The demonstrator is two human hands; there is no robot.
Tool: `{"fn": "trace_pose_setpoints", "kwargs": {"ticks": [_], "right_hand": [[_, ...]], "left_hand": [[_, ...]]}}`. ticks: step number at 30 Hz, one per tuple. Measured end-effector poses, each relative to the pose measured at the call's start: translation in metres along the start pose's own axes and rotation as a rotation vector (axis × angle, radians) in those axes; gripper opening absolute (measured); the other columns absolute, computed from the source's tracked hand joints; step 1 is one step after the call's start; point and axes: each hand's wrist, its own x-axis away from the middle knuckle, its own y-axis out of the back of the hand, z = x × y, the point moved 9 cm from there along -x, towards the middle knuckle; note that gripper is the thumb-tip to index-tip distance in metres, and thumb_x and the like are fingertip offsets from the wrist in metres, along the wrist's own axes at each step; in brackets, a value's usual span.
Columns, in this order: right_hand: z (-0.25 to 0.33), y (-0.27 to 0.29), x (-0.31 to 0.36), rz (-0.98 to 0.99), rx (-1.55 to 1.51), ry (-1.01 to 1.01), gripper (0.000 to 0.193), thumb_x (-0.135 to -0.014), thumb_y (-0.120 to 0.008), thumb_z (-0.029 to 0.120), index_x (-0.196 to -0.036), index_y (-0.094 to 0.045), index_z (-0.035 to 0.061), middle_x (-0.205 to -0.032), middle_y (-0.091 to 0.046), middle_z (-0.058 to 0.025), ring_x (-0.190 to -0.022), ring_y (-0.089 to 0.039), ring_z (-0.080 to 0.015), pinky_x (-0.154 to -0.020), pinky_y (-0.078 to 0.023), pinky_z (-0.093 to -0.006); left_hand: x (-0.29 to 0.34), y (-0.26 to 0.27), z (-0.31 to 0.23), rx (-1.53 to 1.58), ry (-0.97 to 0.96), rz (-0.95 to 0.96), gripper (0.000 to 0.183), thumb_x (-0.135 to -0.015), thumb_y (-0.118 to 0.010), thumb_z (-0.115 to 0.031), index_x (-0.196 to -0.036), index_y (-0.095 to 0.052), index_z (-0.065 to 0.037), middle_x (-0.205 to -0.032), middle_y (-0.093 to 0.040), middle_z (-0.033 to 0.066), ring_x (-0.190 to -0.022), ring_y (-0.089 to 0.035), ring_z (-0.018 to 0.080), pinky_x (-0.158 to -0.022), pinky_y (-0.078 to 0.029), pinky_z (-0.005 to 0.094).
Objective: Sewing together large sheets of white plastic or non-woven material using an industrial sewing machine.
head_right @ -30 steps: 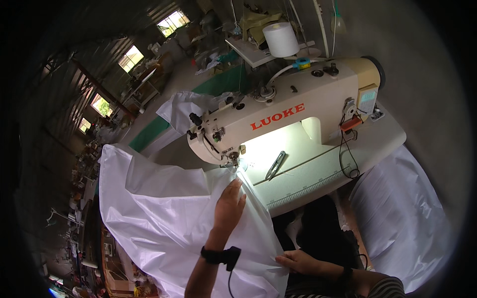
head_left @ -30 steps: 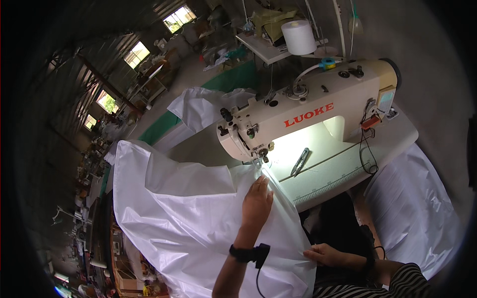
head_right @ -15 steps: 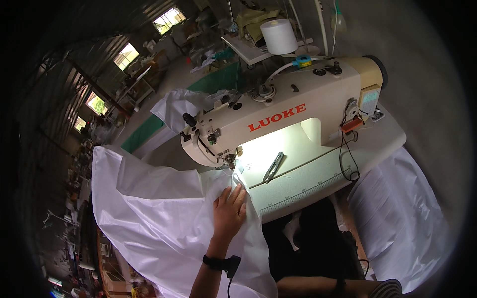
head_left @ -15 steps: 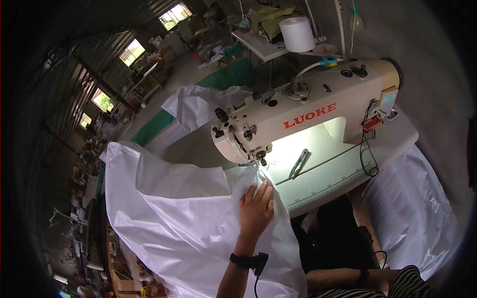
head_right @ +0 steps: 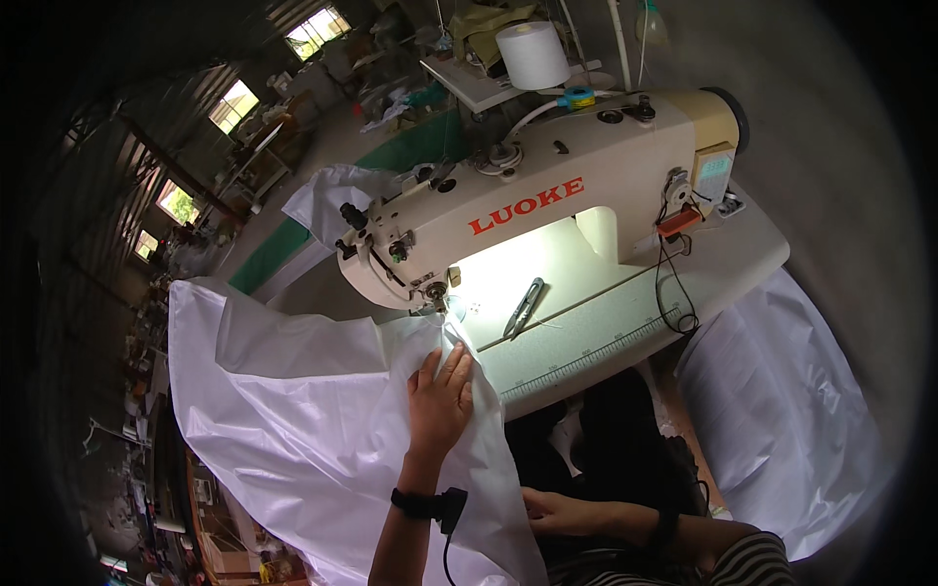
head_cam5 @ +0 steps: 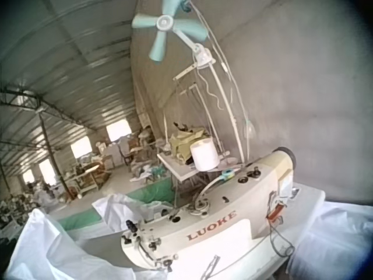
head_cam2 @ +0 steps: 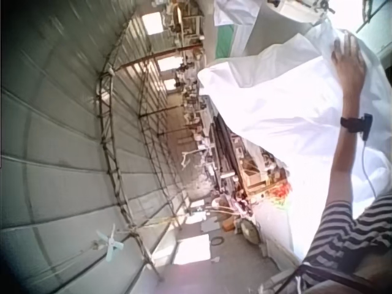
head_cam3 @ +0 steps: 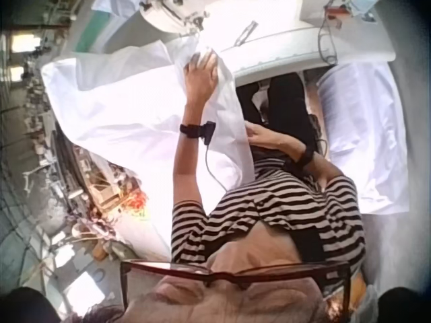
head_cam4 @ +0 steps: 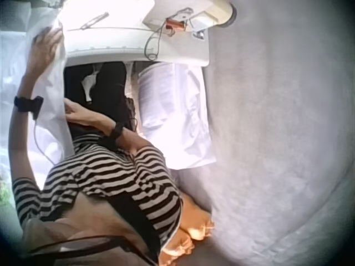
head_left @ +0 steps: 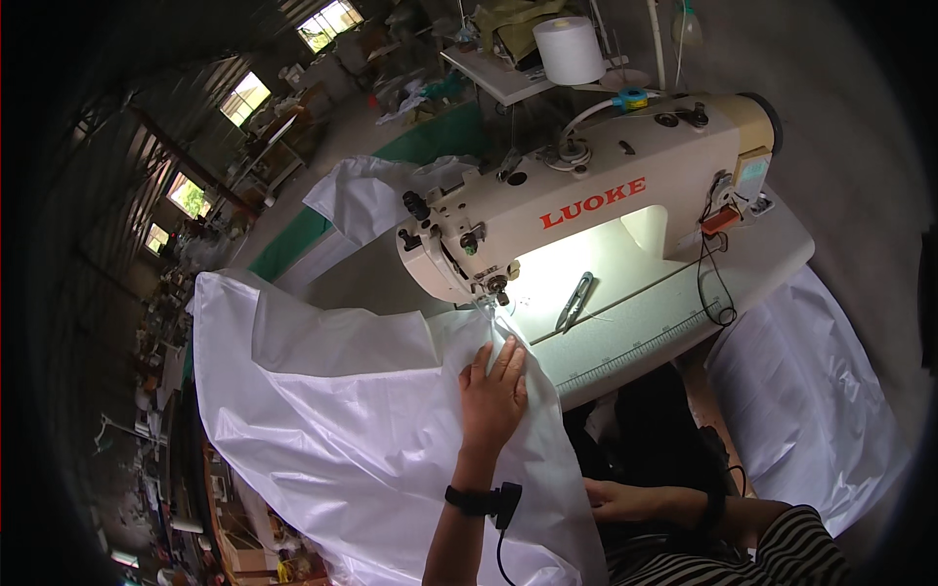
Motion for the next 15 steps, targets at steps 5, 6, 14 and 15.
{"fn": "trace_pose_setpoints", "kwargs": {"ticks": [5, 6, 14, 15], "right_hand": [[-0.007, -0.029, 0.003, 0.234, 0.363, 0.076, 0.064, -0.097, -0.064, 0.019, -0.149, -0.033, -0.0003, -0.140, -0.052, -0.0148, -0.127, -0.051, -0.0196, -0.107, -0.042, -0.0345], [-0.011, -0.019, -0.002, 0.117, 0.361, 0.039, 0.055, -0.097, -0.063, 0.018, -0.144, -0.041, -0.0008, -0.135, -0.056, -0.0142, -0.123, -0.054, -0.0192, -0.104, -0.045, -0.0347], [-0.019, -0.001, -0.006, 0.123, 0.312, 0.011, 0.032, -0.101, -0.058, 0.017, -0.126, -0.061, -0.0034, -0.118, -0.067, -0.0075, -0.110, -0.058, -0.0103, -0.098, -0.047, -0.0286], [-0.020, 0.009, -0.003, 0.065, 0.316, -0.044, 0.032, -0.101, -0.058, 0.017, -0.126, -0.061, -0.0034, -0.118, -0.067, -0.0075, -0.110, -0.058, -0.0103, -0.098, -0.047, -0.0286]], "left_hand": [[-0.004, 0.006, -0.001, 0.057, 0.021, 0.012, 0.043, -0.089, -0.062, -0.021, -0.131, -0.062, -0.015, -0.140, -0.059, -0.0015, -0.136, -0.045, 0.0276, -0.109, -0.035, 0.0458], [-0.006, 0.006, -0.001, 0.059, 0.024, 0.016, 0.043, -0.089, -0.062, -0.021, -0.131, -0.062, -0.015, -0.140, -0.059, -0.0015, -0.136, -0.045, 0.0276, -0.109, -0.035, 0.0458], [-0.011, -0.007, 0.004, 0.171, 0.229, 0.044, 0.037, -0.086, -0.062, -0.015, -0.122, -0.063, -0.006, -0.137, -0.059, 0.0073, -0.133, -0.048, 0.0312, -0.110, -0.036, 0.0496], [-0.010, -0.007, 0.001, 0.202, 0.207, 0.017, 0.037, -0.086, -0.062, -0.015, -0.122, -0.063, -0.006, -0.137, -0.059, 0.0073, -0.133, -0.048, 0.0312, -0.110, -0.036, 0.0496]]}}
